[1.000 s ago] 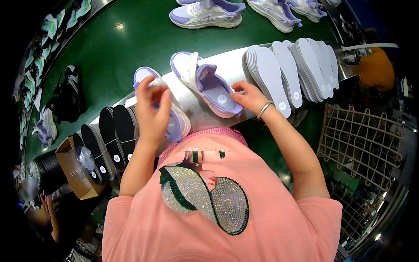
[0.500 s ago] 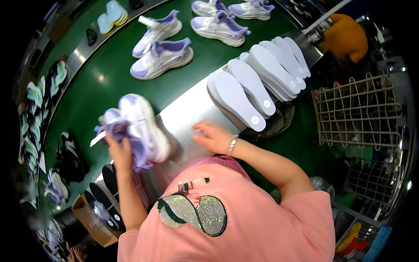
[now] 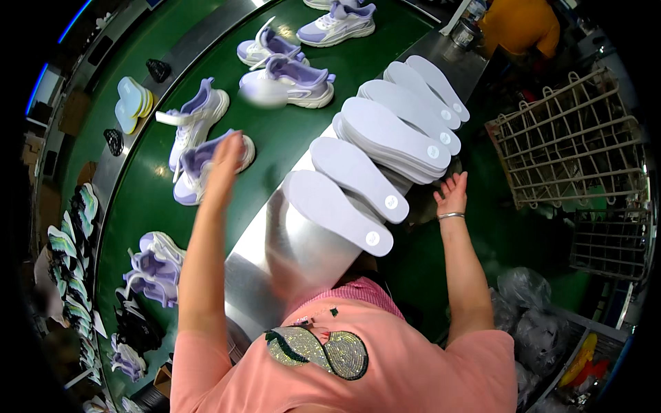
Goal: The person picks up shoes from a conveyor belt, inserts insoles into them by hand, and places the shoes back onto the belt or into boxes.
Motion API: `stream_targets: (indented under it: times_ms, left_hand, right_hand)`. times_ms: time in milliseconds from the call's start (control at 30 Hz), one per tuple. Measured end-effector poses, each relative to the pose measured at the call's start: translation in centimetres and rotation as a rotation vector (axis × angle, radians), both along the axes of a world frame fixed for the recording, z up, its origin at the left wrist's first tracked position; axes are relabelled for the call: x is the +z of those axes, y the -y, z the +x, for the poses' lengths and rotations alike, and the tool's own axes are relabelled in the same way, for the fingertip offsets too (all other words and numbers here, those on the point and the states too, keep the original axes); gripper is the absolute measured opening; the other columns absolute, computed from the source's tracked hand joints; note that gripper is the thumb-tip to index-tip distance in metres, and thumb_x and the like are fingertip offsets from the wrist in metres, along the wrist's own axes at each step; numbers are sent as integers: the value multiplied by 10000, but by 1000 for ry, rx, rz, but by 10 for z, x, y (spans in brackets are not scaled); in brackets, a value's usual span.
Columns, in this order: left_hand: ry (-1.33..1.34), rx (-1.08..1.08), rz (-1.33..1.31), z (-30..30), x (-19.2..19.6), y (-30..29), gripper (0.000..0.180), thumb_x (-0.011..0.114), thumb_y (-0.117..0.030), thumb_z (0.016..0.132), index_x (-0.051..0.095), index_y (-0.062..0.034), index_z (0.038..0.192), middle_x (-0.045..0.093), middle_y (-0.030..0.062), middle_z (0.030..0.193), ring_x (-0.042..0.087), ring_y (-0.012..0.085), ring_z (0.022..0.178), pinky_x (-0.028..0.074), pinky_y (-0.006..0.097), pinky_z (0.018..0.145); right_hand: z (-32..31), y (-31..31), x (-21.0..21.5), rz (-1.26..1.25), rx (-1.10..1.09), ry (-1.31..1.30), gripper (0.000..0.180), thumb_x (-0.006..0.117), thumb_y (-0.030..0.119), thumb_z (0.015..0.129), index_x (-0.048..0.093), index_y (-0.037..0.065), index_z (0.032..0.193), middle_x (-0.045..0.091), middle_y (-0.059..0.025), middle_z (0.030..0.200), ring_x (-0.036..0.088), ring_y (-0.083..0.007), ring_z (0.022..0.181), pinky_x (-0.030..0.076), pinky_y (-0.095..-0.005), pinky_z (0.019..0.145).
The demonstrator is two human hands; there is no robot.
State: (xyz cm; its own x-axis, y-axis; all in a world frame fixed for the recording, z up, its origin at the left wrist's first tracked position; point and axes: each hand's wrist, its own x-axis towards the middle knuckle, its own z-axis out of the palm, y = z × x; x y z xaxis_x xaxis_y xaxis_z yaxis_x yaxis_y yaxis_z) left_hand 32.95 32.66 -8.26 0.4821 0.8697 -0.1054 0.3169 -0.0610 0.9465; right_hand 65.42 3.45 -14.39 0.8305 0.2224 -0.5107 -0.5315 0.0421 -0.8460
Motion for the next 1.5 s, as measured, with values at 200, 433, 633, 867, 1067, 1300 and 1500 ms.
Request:
stream_targets:
  times_ms: [200,433,633,867,1067,1300,1500]
  left_hand:
    - [169,-226,-324,168,-46,-10,695,332,-527,837,331,45,1230,358,172,1267,308,246,1192,224,310,982]
    - [-55,-277,-414,218,-44,-3,796,273,-643,782,355,8,1232,396,175,1238,371,252,1147,259,319,957]
    - [-27,-276,-428,221,-69,-4,671,404,-544,800,473,50,1104,519,147,1070,480,218,985,345,307,872]
    - [46,-192,-303,216,-59,5,709,398,-572,763,493,59,1072,508,234,1080,471,318,1040,355,352,882]
    - [-305,239,851,97,-19,-37,332,541,-36,603,526,-46,934,524,122,1002,470,294,962,361,386,837]
    - [-1356,185,760,-30,-25,-104,644,530,-121,685,280,-93,1278,204,132,1356,167,257,1269,168,556,945]
    - [-1343,71,808,-20,-40,-147,532,467,-166,772,298,-115,1274,385,93,1250,333,236,1171,246,521,913]
  right_hand:
    - [5,-37,-29,242,-56,-162,613,297,609,787,386,180,1216,383,-17,1257,341,-223,1146,270,-421,903]
    - [-5,-44,-24,446,-69,-160,545,331,515,838,381,129,1219,380,-14,1261,354,-213,1151,287,-365,942]
    - [-17,-28,-37,386,0,-121,504,337,490,836,402,150,1203,424,-4,1227,388,-205,1127,334,-369,912]
    - [-8,-29,-21,320,25,-157,596,394,546,783,352,168,1242,362,-37,1274,344,-237,1158,321,-433,911]
    - [33,45,-33,119,-46,36,707,475,546,753,304,68,1246,292,-114,1299,286,-247,1180,271,-419,928]
    - [36,47,7,173,16,105,529,472,405,816,365,71,1213,407,-110,1217,372,-223,1122,332,-378,887]
    - [36,7,-5,-176,727,838,291,430,210,866,480,28,1088,505,-67,1061,464,-153,981,395,-263,747]
